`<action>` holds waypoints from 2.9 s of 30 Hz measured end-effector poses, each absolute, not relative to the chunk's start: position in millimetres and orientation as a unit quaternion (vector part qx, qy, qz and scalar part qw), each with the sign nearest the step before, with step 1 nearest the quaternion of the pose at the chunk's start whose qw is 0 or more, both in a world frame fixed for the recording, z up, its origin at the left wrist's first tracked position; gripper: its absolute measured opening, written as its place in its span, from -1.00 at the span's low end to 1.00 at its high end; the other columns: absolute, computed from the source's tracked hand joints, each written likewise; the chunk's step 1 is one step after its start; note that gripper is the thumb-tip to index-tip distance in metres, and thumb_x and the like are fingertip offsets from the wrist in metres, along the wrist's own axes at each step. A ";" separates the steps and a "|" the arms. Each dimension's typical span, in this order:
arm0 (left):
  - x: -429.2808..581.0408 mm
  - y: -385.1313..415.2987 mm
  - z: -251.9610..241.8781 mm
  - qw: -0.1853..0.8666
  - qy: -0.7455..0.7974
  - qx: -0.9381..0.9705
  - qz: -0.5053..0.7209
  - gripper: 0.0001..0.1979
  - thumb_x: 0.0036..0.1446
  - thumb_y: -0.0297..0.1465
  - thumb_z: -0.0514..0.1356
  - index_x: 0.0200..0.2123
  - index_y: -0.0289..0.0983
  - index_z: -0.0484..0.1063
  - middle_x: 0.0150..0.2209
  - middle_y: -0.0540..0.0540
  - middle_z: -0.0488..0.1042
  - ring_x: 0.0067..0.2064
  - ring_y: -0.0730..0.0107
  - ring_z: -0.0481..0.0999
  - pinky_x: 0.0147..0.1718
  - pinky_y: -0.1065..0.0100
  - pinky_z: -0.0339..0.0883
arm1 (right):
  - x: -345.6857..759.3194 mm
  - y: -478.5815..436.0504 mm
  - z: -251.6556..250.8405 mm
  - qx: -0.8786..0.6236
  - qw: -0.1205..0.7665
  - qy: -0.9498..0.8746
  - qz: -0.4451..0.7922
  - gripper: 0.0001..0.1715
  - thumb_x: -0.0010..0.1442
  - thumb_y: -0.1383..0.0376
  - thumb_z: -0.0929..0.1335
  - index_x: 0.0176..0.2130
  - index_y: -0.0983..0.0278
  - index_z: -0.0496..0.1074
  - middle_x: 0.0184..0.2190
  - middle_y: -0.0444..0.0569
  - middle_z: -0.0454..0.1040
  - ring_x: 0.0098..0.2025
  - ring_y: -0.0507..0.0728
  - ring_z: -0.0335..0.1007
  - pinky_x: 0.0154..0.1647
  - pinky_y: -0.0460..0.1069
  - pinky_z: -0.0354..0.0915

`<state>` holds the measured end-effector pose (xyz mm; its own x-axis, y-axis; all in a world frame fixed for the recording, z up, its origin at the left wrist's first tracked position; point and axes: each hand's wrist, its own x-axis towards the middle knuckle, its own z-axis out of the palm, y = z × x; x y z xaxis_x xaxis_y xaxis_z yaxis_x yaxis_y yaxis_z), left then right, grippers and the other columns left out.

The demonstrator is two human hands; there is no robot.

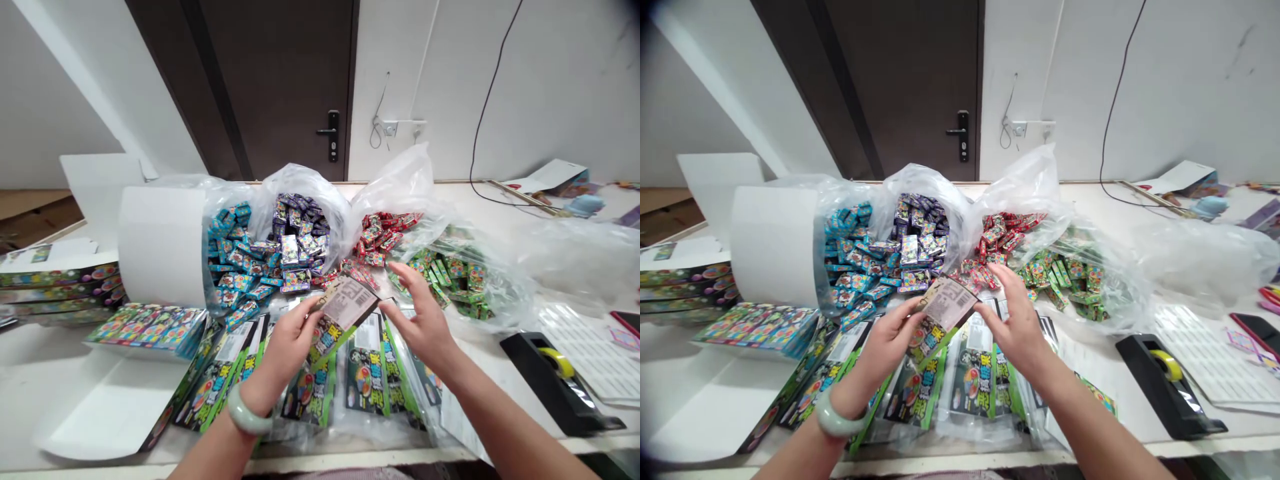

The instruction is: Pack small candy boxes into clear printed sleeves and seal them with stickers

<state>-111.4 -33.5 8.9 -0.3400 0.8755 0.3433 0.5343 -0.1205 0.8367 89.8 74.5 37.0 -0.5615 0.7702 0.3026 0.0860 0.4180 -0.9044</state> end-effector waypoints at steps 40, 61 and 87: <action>-70.4 -50.3 -24.8 0.403 0.559 0.438 0.577 -0.88 0.17 -0.33 0.21 -0.35 -0.24 0.49 -0.25 -0.08 0.58 -0.16 0.34 0.53 -0.11 0.30 0.38 | 129.9 39.3 -21.3 -0.318 0.302 -0.707 0.555 -0.88 0.20 0.21 0.35 -0.24 0.19 0.43 -0.30 -0.04 0.44 -0.24 0.12 0.39 -0.32 0.01 0.36; -73.9 -51.2 -8.6 0.432 0.511 0.485 0.563 -0.92 0.10 -0.45 0.23 -0.45 -0.27 0.46 -0.41 -0.03 0.48 -0.35 0.46 0.45 -0.33 0.38 0.33 | 117.3 41.8 14.5 -0.296 0.171 -0.768 0.541 -0.86 0.23 0.26 0.33 -0.37 0.24 0.41 -0.40 -0.09 0.45 -0.36 0.06 0.36 -0.38 -0.03 0.27; -87.4 -51.8 -22.9 0.345 0.667 0.484 0.449 -0.93 0.10 -0.25 0.28 -0.33 -0.06 0.49 -0.26 0.10 0.53 -0.20 0.30 0.49 -0.25 0.34 0.42 | 240.0 93.5 -29.3 -0.578 0.240 -0.720 0.300 -0.73 0.28 0.31 0.24 -0.09 0.27 0.47 -0.11 0.04 0.51 -0.08 0.14 0.43 -0.02 0.04 0.33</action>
